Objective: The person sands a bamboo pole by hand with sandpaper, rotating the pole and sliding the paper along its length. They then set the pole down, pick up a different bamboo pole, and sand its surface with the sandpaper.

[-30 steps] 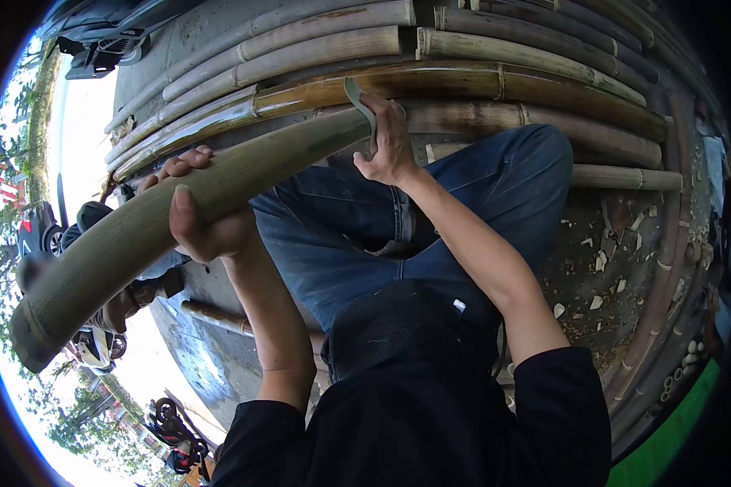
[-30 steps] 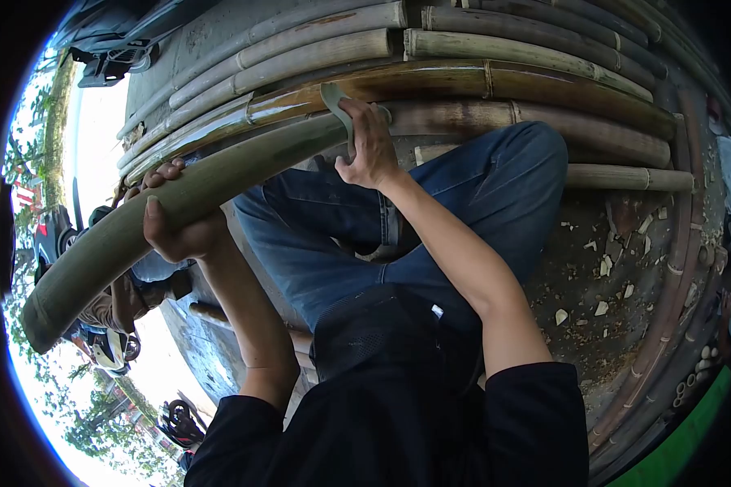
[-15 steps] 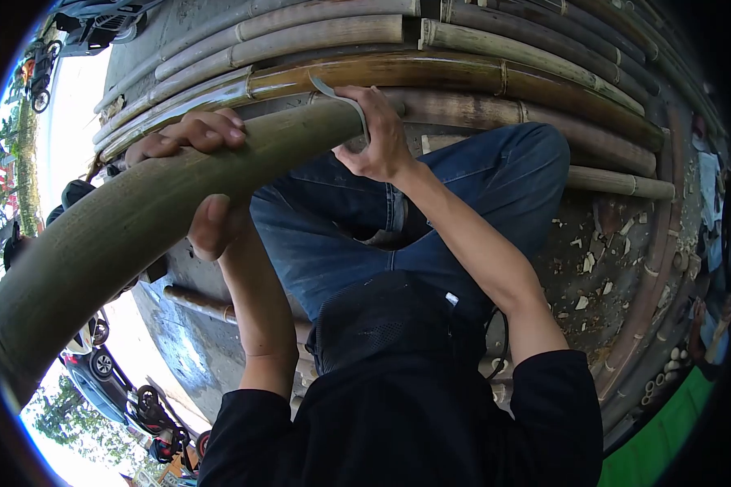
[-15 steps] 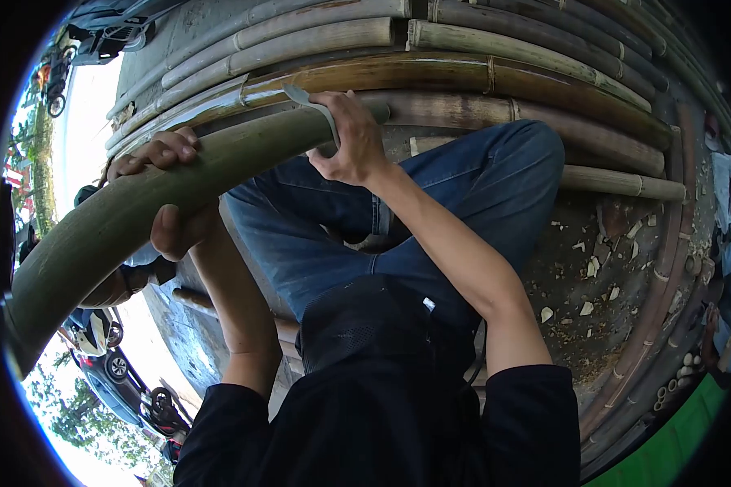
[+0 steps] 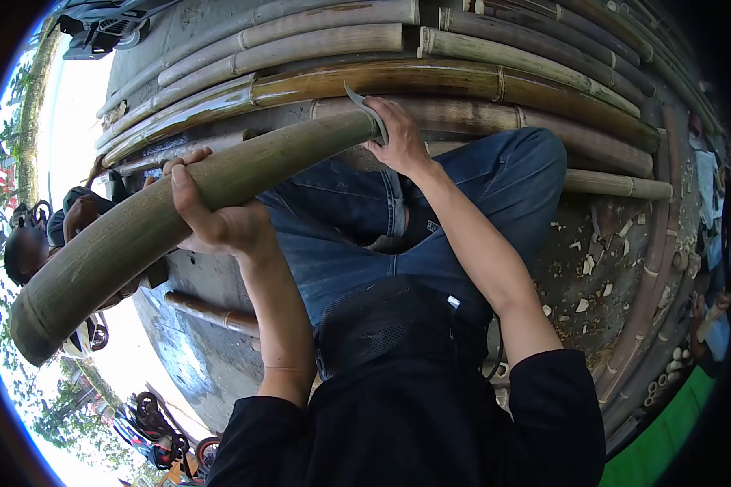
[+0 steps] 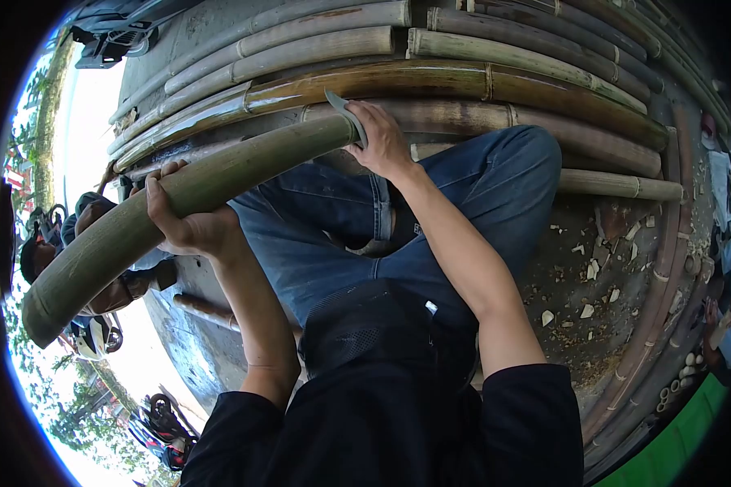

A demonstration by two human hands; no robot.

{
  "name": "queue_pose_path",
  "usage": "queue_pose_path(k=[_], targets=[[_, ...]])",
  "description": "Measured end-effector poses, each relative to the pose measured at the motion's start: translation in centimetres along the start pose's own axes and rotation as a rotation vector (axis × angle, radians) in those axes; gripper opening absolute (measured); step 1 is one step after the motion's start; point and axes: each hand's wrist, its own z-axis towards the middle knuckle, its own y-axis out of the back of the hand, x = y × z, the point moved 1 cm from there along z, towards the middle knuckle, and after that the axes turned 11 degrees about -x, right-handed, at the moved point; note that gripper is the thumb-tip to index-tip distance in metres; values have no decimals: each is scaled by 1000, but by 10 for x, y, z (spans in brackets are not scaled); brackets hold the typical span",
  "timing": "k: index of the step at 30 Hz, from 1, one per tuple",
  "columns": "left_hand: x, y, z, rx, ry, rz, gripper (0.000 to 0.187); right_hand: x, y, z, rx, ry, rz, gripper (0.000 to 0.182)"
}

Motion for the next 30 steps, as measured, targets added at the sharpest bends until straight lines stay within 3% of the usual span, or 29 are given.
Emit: queue_pose_path(k=[2,4,6,7,10,12,13,16,17,20,30], targets=[[4,2,5,-8,-21,8,42,-4,28,18,262,-96,184,71],[7,7,12,-24,-51,24,38,-8,57,33,183,-200,222,28],[10,10,18,7,-67,37,30,-15,82,42,101,-248,185,23],[11,9,19,3,-65,42,30,-13,93,49,128,-324,6,16],[13,3,22,6,-132,54,25,-5,108,61,235,-335,-236,26],[13,1,25,51,-153,105,27,20,107,61,355,-449,-428,54],[13,-2,25,50,-155,111,27,30,106,59,360,-451,-423,54],[15,-13,22,-2,-153,95,27,52,97,49,514,-331,-307,92],[15,-14,24,37,-163,84,28,54,91,45,515,-337,-308,92],[12,-33,16,53,-184,42,27,46,64,31,658,-342,-85,119],[13,-31,17,78,-111,79,36,50,72,36,681,-386,9,116]])
